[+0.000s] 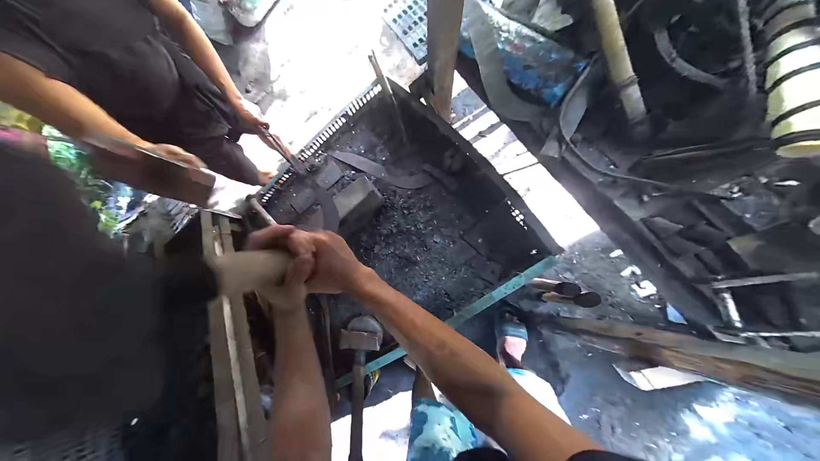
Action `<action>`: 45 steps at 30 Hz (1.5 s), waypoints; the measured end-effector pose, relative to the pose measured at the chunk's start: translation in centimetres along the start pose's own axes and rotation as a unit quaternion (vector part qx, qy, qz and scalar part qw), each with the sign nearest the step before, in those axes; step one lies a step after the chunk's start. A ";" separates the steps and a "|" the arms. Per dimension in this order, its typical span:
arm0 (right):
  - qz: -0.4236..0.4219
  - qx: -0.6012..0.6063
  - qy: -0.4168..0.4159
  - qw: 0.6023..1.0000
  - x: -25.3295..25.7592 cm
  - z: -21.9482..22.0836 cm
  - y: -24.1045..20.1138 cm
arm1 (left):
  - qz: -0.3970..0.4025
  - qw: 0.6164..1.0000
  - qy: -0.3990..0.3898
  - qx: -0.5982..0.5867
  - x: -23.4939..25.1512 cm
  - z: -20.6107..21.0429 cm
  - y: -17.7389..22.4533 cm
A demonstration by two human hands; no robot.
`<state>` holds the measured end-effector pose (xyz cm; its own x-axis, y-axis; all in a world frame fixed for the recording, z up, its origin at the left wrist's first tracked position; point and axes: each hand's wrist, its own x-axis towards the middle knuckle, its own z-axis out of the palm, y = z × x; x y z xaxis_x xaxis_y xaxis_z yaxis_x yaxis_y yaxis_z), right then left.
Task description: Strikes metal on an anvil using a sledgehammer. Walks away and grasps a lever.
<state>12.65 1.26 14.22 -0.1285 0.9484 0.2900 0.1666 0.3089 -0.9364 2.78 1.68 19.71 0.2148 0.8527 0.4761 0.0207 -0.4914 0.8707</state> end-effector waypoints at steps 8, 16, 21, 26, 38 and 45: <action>0.206 0.024 -0.107 0.972 -9.7 2.5 5.6 | -0.212 0.973 0.084 -0.028 -9.8 1.3 -4.8; -0.163 0.028 0.042 0.985 2.3 -2.2 -9.3 | 0.113 0.990 -0.073 0.041 3.4 -0.6 11.2; 0.267 0.040 -0.101 0.958 -7.2 4.8 11.0 | -0.219 0.972 0.085 0.004 -8.9 0.1 -12.9; 0.265 0.055 -0.127 0.954 -10.4 3.8 8.6 | -0.279 0.952 0.114 -0.046 -10.3 1.2 -8.8; 0.049 0.006 -0.033 0.998 -0.7 2.1 3.2 | -0.043 0.997 -0.025 -0.061 -1.0 -1.3 -3.2; 0.251 0.014 -0.140 0.958 -10.1 3.6 9.6 | -0.248 0.953 0.113 -0.136 -10.9 1.1 -10.2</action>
<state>12.05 -5.58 1.64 -0.2966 0.9191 -0.2595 0.2495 -0.1877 -0.9500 1.33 -2.79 5.52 0.0293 0.9995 -0.0143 -0.1958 0.0197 0.9804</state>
